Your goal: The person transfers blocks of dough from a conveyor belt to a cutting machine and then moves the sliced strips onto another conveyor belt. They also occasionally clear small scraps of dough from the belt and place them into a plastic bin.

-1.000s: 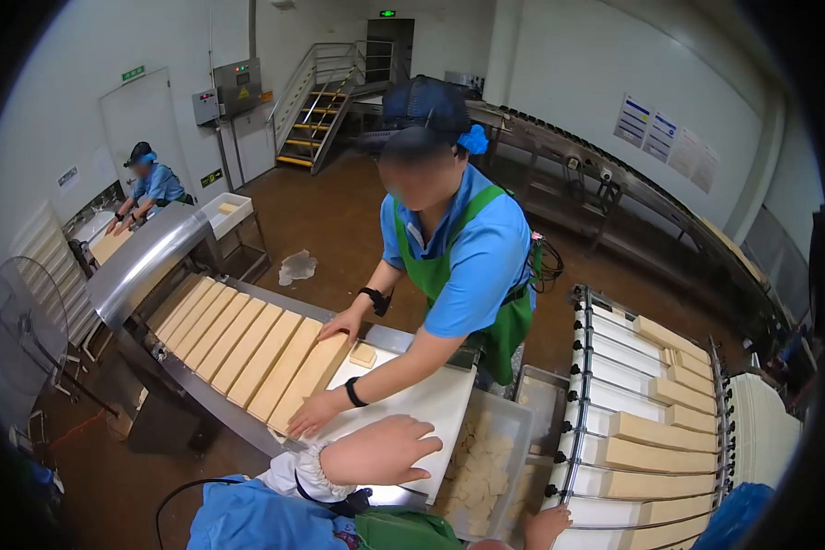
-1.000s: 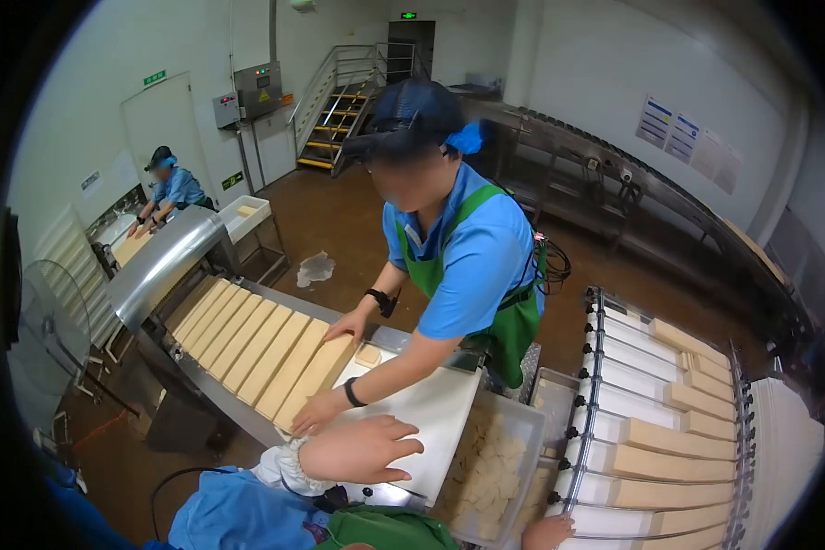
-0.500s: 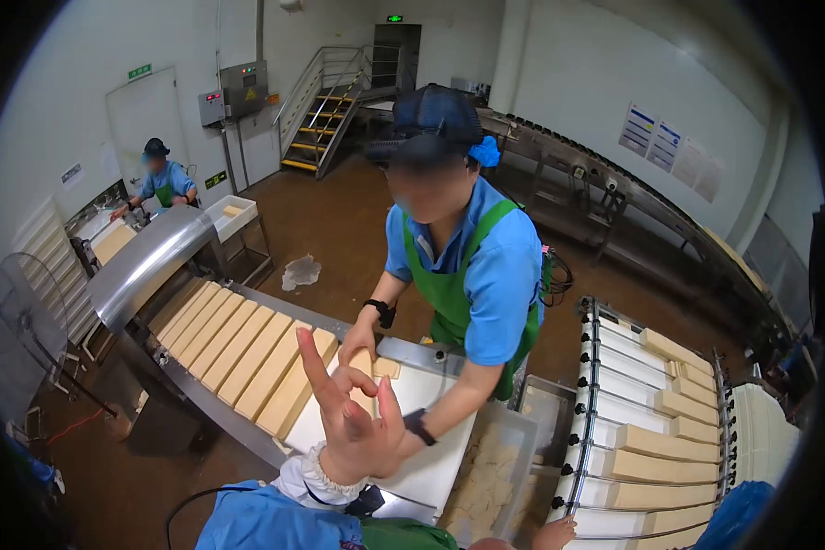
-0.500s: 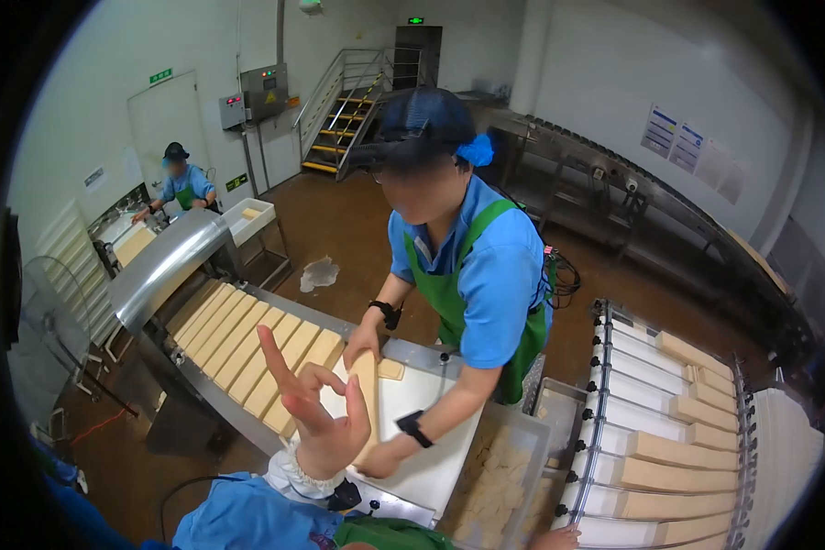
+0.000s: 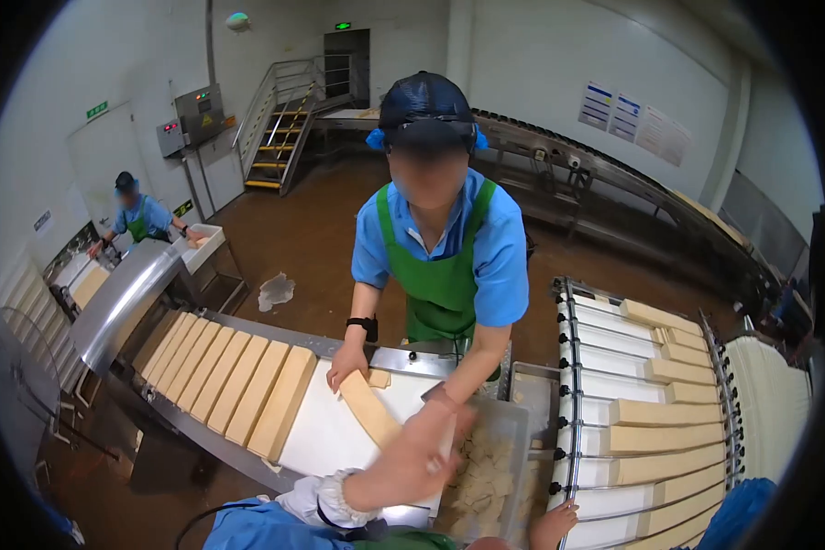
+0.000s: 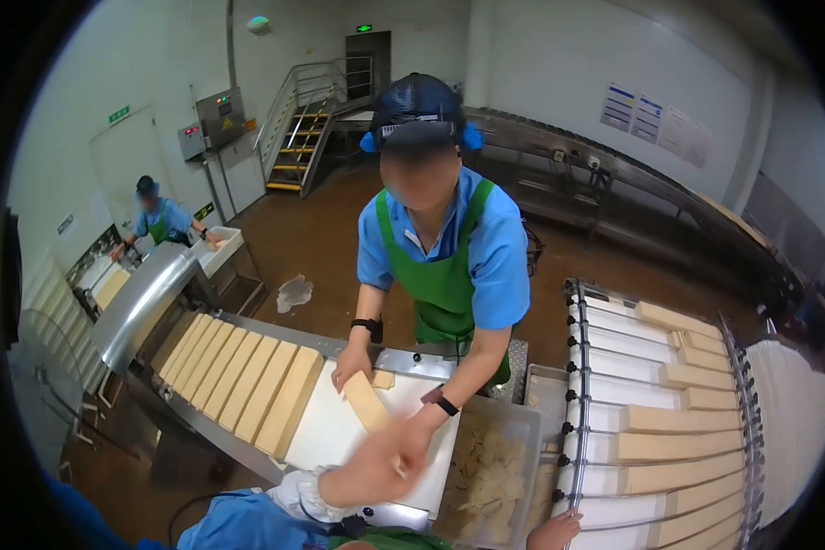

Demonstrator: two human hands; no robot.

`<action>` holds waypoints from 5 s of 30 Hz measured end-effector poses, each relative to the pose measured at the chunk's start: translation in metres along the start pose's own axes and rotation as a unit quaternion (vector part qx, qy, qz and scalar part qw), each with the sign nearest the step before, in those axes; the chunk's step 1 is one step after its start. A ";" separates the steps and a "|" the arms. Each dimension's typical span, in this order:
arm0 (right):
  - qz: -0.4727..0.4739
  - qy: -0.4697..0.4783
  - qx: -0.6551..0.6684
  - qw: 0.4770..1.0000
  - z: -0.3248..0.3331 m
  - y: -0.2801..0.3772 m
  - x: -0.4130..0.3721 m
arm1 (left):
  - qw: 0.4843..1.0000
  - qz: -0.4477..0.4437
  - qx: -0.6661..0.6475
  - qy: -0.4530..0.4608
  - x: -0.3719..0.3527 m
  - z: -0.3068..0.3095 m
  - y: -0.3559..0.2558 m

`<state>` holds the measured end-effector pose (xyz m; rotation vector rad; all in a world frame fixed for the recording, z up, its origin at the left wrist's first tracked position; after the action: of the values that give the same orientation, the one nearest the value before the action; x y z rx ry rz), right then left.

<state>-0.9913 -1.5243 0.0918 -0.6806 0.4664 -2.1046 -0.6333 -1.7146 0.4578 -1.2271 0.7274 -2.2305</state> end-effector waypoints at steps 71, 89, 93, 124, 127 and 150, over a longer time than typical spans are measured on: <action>0.035 0.048 0.466 0.883 0.252 0.159 0.076 | 0.915 0.333 0.177 0.142 -0.175 0.009 0.219; -0.243 0.096 0.530 0.806 -0.028 -0.259 0.105 | 0.930 0.143 -0.028 0.337 -0.005 -0.339 -0.017; -0.180 -0.114 0.417 0.884 0.025 -0.243 0.092 | 0.848 0.317 -0.312 0.290 -0.046 -0.432 0.022; 0.388 -0.202 0.633 0.639 0.294 0.065 0.135 | 0.917 0.347 0.067 -0.186 -0.150 -0.062 0.101; 0.489 -0.107 0.643 0.580 0.358 0.160 0.127 | 0.807 0.494 0.166 -0.277 -0.225 -0.009 0.151; 0.374 -0.082 0.498 0.778 0.452 0.616 0.123 | 0.703 0.680 0.085 -0.190 -0.323 0.168 0.270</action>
<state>-0.3924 -2.0116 0.1461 0.0030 -0.4440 -1.2153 -0.2915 -1.7444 0.1620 -0.5754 0.8033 -0.7367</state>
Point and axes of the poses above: each hand's wrist, its own x-axis towards the middle knuckle, its own z-axis out of the back of the hand, y = z × x, the point moved 3 cm from there along x, towards the middle knuckle, and after that the axes turned 7 degrees about -y, right-handed, at the moved point
